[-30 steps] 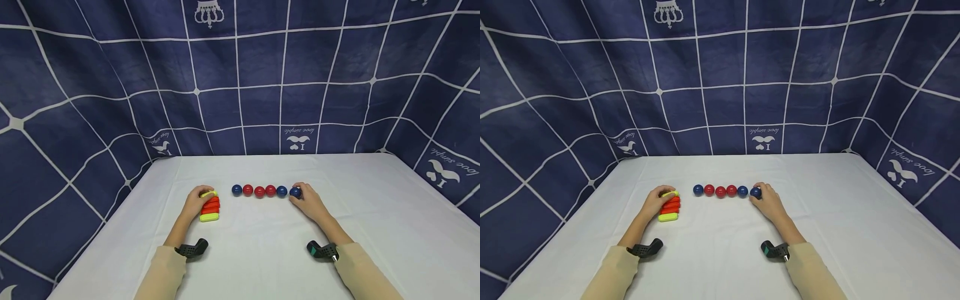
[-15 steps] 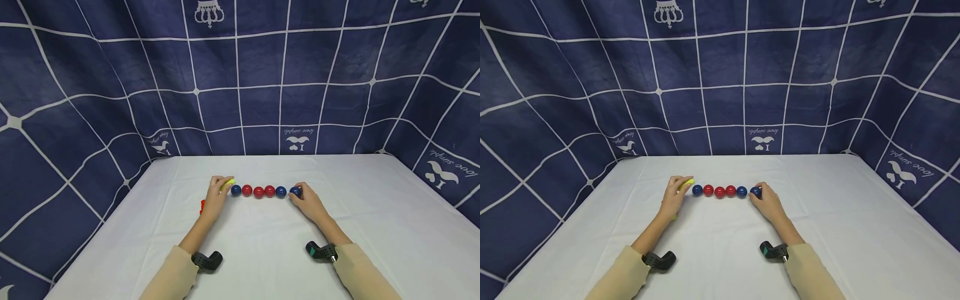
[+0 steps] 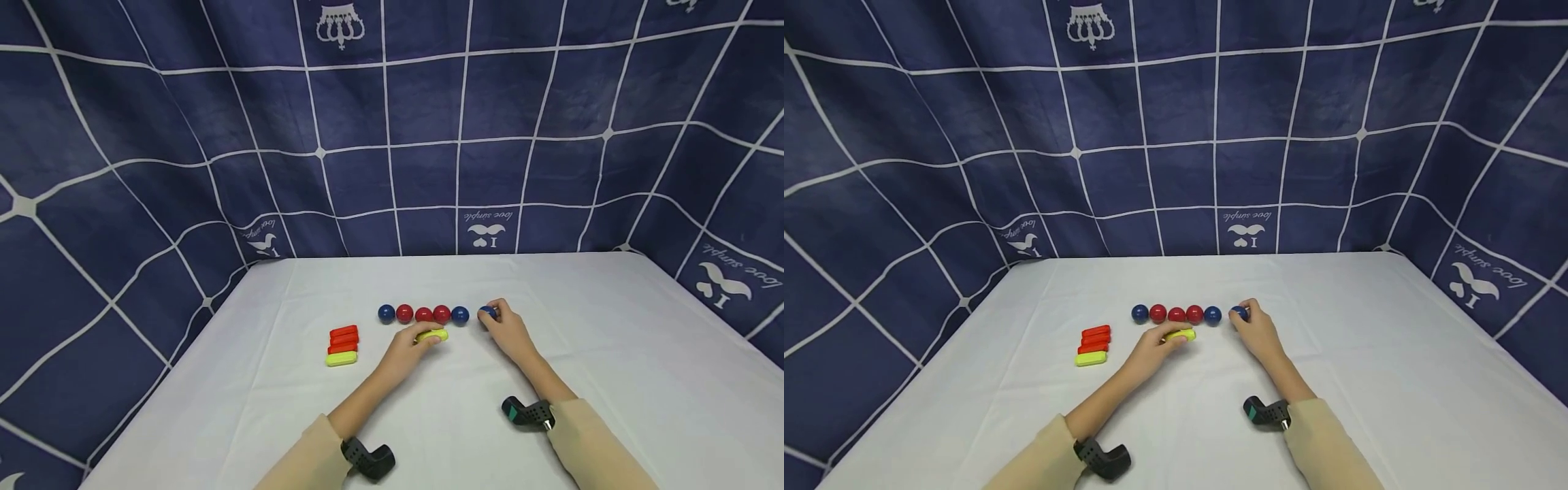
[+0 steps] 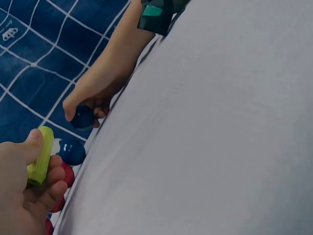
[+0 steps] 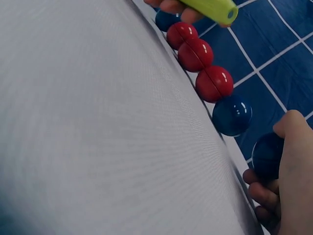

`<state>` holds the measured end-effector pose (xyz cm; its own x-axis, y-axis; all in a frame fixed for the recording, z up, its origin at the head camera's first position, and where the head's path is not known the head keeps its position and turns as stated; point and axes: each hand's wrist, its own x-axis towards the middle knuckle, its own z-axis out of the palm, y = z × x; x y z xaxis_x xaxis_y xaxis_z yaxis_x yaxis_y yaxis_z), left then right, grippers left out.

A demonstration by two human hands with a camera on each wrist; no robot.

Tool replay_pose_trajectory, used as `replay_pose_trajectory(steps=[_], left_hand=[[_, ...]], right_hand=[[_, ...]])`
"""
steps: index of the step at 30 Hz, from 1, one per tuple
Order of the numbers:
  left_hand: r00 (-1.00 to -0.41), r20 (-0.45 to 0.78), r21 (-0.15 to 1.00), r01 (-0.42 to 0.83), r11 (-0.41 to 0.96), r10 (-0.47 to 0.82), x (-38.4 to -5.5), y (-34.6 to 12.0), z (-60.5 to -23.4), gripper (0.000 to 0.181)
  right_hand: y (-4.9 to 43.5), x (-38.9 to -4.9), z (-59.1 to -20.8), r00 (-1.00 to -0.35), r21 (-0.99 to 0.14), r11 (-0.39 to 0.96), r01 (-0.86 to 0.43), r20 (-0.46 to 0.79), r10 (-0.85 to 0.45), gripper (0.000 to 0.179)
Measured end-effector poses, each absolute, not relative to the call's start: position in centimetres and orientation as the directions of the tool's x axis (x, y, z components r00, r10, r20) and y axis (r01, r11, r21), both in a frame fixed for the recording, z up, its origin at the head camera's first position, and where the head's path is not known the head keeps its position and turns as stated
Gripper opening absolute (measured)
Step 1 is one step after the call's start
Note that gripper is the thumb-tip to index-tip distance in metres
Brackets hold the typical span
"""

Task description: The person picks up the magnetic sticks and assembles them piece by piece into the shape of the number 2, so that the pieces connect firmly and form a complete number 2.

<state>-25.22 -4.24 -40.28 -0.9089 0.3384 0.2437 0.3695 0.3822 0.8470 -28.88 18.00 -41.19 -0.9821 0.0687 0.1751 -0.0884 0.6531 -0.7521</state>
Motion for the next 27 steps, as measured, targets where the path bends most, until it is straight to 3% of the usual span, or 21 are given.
replay_pose_trajectory(steps=[10,15,20,27], left_hand=[[-0.909,0.232,0.862,0.357,0.359,0.347,-26.4,-2.7,-41.2,0.021],[-0.905,0.227,0.858,0.361,0.366,0.36,-26.4,-3.1,-41.5,0.019],[-0.91,0.214,0.867,0.345,0.36,0.356,-26.5,-3.5,-41.6,0.021],[-0.92,0.178,0.906,0.291,0.306,0.348,-26.7,-3.9,-41.5,0.024]], right_hand=[[17.9,-28.7,-40.9,-0.978,-0.75,0.656,-0.084,0.188,0.089,0.028],[17.4,-28.4,-40.9,-0.986,-0.769,0.623,-0.142,0.167,-0.02,0.029],[16.7,-27.9,-40.5,-0.984,-0.867,0.477,-0.146,0.077,-0.161,0.035],[16.5,-27.3,-40.5,-0.958,-0.903,0.401,-0.154,0.037,-0.283,0.029]])
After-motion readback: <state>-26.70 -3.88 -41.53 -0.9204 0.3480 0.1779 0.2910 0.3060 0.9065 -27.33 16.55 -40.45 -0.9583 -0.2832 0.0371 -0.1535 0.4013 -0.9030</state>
